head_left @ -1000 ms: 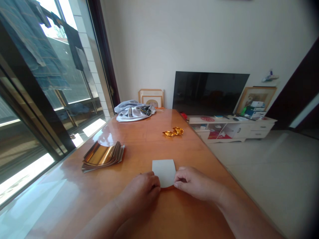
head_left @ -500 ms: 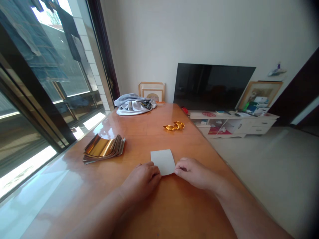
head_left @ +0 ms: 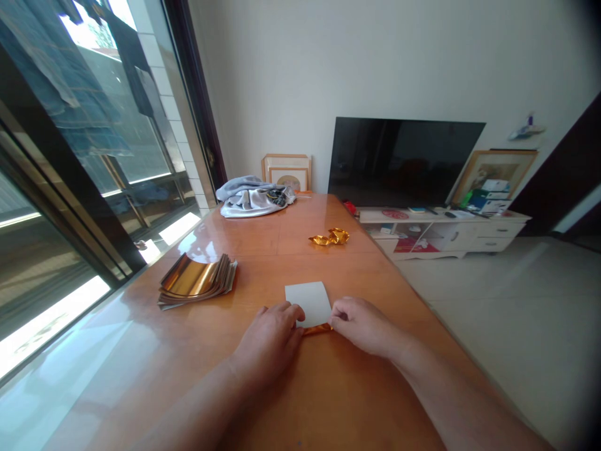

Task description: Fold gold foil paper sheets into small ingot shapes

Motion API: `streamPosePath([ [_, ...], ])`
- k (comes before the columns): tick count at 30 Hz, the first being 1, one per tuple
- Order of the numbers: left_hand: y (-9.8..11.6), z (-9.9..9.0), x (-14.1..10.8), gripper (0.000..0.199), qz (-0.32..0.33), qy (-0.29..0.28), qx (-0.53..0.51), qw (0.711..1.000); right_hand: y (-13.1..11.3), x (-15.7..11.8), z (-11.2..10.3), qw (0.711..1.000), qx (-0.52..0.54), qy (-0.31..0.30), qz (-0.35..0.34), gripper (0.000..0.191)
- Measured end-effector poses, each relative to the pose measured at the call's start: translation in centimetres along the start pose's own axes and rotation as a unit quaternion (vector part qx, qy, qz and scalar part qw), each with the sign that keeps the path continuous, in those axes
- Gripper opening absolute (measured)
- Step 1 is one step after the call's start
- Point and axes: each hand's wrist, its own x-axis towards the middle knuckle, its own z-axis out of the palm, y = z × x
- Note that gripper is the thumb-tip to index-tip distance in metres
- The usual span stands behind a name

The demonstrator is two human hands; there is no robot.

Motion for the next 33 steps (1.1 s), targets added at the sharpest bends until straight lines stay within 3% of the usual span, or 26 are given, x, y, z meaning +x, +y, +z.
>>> streamPosePath([
  [5, 2.0, -1.4, -0.4, 0.023, 0.075, 0.008, 0.065, 0.995, 0.1, 0.0, 0.2, 1.0, -0.005, 0.0, 0.003, 0.02],
  [8, 3.0, -1.8, -0.8, 0.024, 0.116, -0.042, 0.075, 0.99, 0.1, 0.0, 0.2, 1.0, 0.001, 0.002, 0.006, 0.018],
  [12, 3.6, -0.9, -1.7, 0.018, 0.159, -0.104, 0.087, 0.978, 0.0, 0.0, 0.2, 1.0, 0.007, 0.005, 0.015, 0.016],
  [18, 3.2, 0.6, -2.4, 0.028, 0.158, -0.077, 0.115, 0.978, -0.3, 0.0, -0.1, 1.0, 0.004, 0.001, 0.012, 0.016],
  [23, 3.0, 0.9, -2.3, 0.042, 0.174, -0.086, 0.139, 0.971, -0.2, 0.1, 0.2, 1.0, -0.001, 0.002, 0.026, 0.015],
  [33, 3.1, 0.8, -2.2, 0.066, 0.099, -0.119, 0.117, 0.981, -0.3, 0.2, 0.2, 0.999, -0.003, 0.004, 0.038, 0.018],
])
